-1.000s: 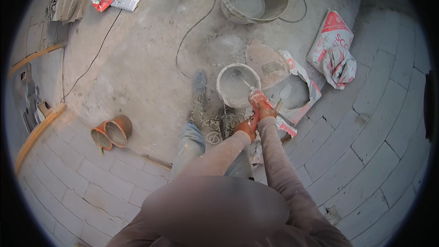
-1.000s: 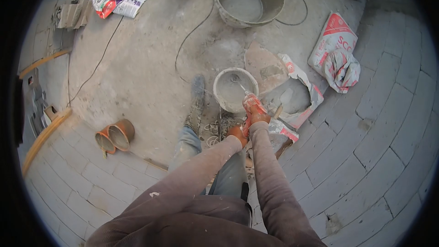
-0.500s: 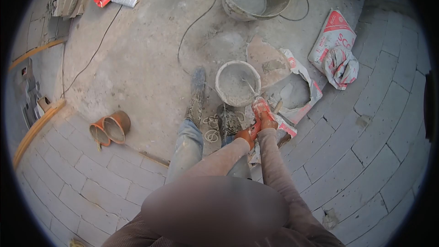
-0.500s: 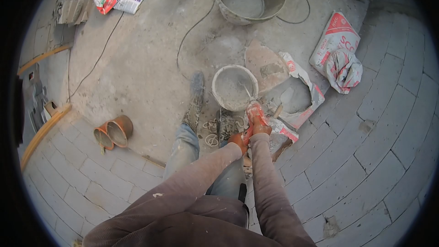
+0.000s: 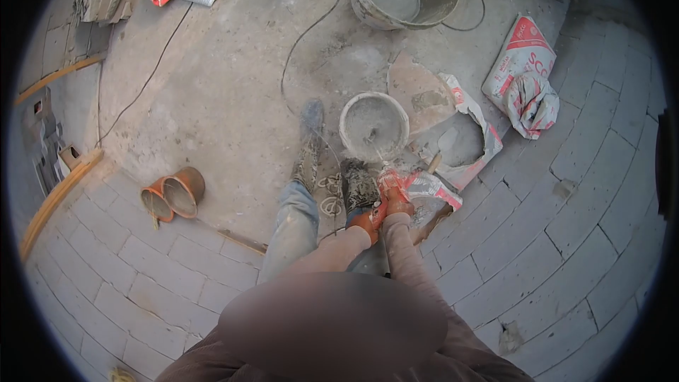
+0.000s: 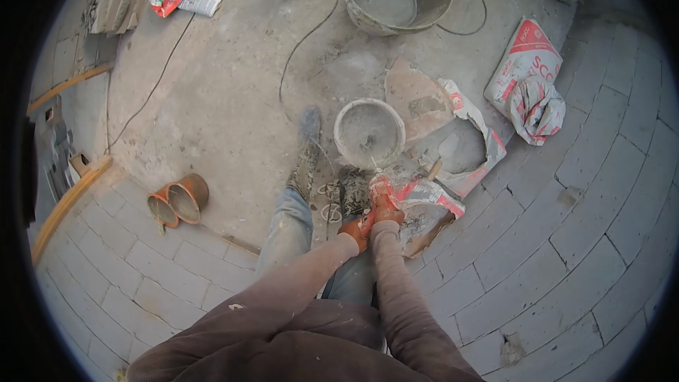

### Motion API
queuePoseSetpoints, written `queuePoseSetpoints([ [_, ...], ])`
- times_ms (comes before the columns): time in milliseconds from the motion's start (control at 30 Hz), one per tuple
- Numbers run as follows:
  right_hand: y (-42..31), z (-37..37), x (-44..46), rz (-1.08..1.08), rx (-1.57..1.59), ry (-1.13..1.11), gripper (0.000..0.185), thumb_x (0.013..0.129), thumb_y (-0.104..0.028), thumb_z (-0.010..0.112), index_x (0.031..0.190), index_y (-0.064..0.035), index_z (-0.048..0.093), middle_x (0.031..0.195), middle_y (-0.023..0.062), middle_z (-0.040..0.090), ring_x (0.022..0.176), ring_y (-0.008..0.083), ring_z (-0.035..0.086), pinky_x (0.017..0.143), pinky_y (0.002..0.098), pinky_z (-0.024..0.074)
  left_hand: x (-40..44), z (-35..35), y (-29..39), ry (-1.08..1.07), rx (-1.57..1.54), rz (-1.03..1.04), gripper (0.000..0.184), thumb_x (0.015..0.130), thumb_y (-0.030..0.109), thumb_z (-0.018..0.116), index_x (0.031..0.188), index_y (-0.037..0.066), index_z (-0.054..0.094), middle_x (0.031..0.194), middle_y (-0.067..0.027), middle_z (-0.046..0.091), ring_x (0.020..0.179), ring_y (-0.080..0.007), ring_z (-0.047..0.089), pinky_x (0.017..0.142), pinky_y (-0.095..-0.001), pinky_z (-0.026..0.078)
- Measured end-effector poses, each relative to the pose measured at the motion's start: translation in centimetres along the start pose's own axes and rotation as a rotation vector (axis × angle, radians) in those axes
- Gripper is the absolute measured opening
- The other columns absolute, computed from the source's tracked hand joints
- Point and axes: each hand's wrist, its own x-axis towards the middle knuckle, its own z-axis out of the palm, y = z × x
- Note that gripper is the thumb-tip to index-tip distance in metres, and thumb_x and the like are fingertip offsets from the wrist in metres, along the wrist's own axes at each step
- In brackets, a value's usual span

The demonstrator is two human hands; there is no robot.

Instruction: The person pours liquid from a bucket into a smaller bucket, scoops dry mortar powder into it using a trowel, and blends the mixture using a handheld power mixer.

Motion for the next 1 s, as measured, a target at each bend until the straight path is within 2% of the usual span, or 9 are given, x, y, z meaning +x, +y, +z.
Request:
queuePoseSetpoints([
  [200, 1.2, 4.2, -0.9, -0.120, 0.138, -0.088, 0.043, 0.064, -0.014, 0.077, 0.099, 0.0078, 0.064, 0.097, 0.0168, 0.067, 0.082, 0.0255, 0.065, 0.073, 0.0351, 0.0516, 0.1, -2.6, -2.7, 0.157, 0.076, -0.021, 0.051, 0.075, 0.027, 0.067, 0.121, 0.008, 0.054, 0.106, -0.0215, 0.064, 0.101, -0.0371, 0.060, 0.088, -0.0406, 0.049],
  [333, -0.2, 5.6, 0.9, -0.206, -0.040, -0.102, 0.044, 0.064, -0.013, 0.076, 0.100, 0.0081, 0.064, 0.097, 0.0160, 0.067, 0.082, 0.0250, 0.065, 0.074, 0.0349, 0.0515, 0.5, -4.9, -1.3, 0.157, -0.038, 0.030, 0.051, 0.074, 0.029, 0.068, 0.119, 0.007, 0.056, 0.104, -0.0216, 0.064, 0.100, -0.0374, 0.060, 0.087, -0.0412, 0.049],
  [400, -1.8, 5.8, 1.3, -0.189, 0.124, -0.172, 0.047, 0.063, -0.015, 0.077, 0.101, 0.0086, 0.063, 0.096, 0.0164, 0.067, 0.081, 0.0250, 0.065, 0.073, 0.0348, 0.0515, 1.2, -5.5, -0.5, 0.163, -0.067, 0.046, 0.050, 0.074, 0.029, 0.069, 0.118, 0.008, 0.057, 0.103, -0.0216, 0.064, 0.100, -0.0376, 0.060, 0.086, -0.0415, 0.049],
  [467, -4.0, 5.5, 0.8, -0.198, 0.021, -0.117, 0.048, 0.063, -0.016, 0.077, 0.101, 0.0089, 0.063, 0.096, 0.0164, 0.067, 0.081, 0.0247, 0.065, 0.073, 0.0348, 0.0516, 2.4, -5.1, -0.3, 0.152, -0.077, 0.095, 0.043, 0.075, 0.018, 0.065, 0.116, 0.013, 0.056, 0.106, -0.0196, 0.064, 0.103, -0.0373, 0.059, 0.090, -0.0416, 0.048],
  [533, -5.6, 5.3, 0.7, -0.206, -0.083, -0.062, 0.049, 0.062, -0.017, 0.077, 0.102, 0.0092, 0.063, 0.096, 0.0164, 0.067, 0.081, 0.0244, 0.065, 0.072, 0.0347, 0.0516, 2.5, -5.6, 0.9, 0.140, -0.111, 0.095, 0.042, 0.075, 0.018, 0.065, 0.116, 0.013, 0.056, 0.107, -0.0187, 0.063, 0.103, -0.0370, 0.059, 0.090, -0.0414, 0.048],
  [700, -4.4, 4.9, 3.0, -0.278, 0.000, -0.076, 0.047, 0.062, -0.017, 0.077, 0.099, 0.0091, 0.063, 0.093, 0.0149, 0.066, 0.078, 0.0238, 0.064, 0.069, 0.0338, 0.0519, 1.9, -6.1, 3.1, 0.146, -0.128, 0.062, 0.042, 0.075, 0.018, 0.065, 0.115, 0.015, 0.057, 0.109, -0.0170, 0.063, 0.104, -0.0364, 0.059, 0.092, -0.0411, 0.048],
  [767, -4.3, 4.4, 3.5, -0.266, -0.002, -0.078, 0.046, 0.062, -0.017, 0.077, 0.098, 0.0088, 0.064, 0.092, 0.0146, 0.066, 0.077, 0.0236, 0.064, 0.069, 0.0337, 0.0520, 1.8, -6.3, 3.8, 0.108, -0.062, 0.033, 0.051, 0.073, 0.023, 0.069, 0.121, 0.013, 0.055, 0.109, -0.0195, 0.063, 0.104, -0.0369, 0.059, 0.090, -0.0413, 0.048],
  [867, -4.4, 3.7, 3.8, -0.200, 0.075, -0.089, 0.044, 0.063, -0.015, 0.077, 0.098, 0.0084, 0.064, 0.091, 0.0141, 0.066, 0.075, 0.0231, 0.064, 0.068, 0.0336, 0.0520, 3.5, -4.0, 2.7, 0.102, -0.177, 0.079, 0.051, 0.073, 0.022, 0.069, 0.121, 0.010, 0.055, 0.110, -0.0201, 0.063, 0.105, -0.0367, 0.058, 0.090, -0.0409, 0.048],
  [1000, -4.8, 2.7, 3.0, -0.157, 0.181, -0.101, 0.041, 0.064, -0.013, 0.076, 0.097, 0.0086, 0.065, 0.091, 0.0138, 0.067, 0.073, 0.0227, 0.064, 0.067, 0.0342, 0.0518, 2.6, -4.9, 3.7, 0.071, -0.109, 0.083, 0.051, 0.073, 0.022, 0.070, 0.121, 0.009, 0.055, 0.111, -0.0206, 0.062, 0.105, -0.0364, 0.058, 0.091, -0.0403, 0.047],
])
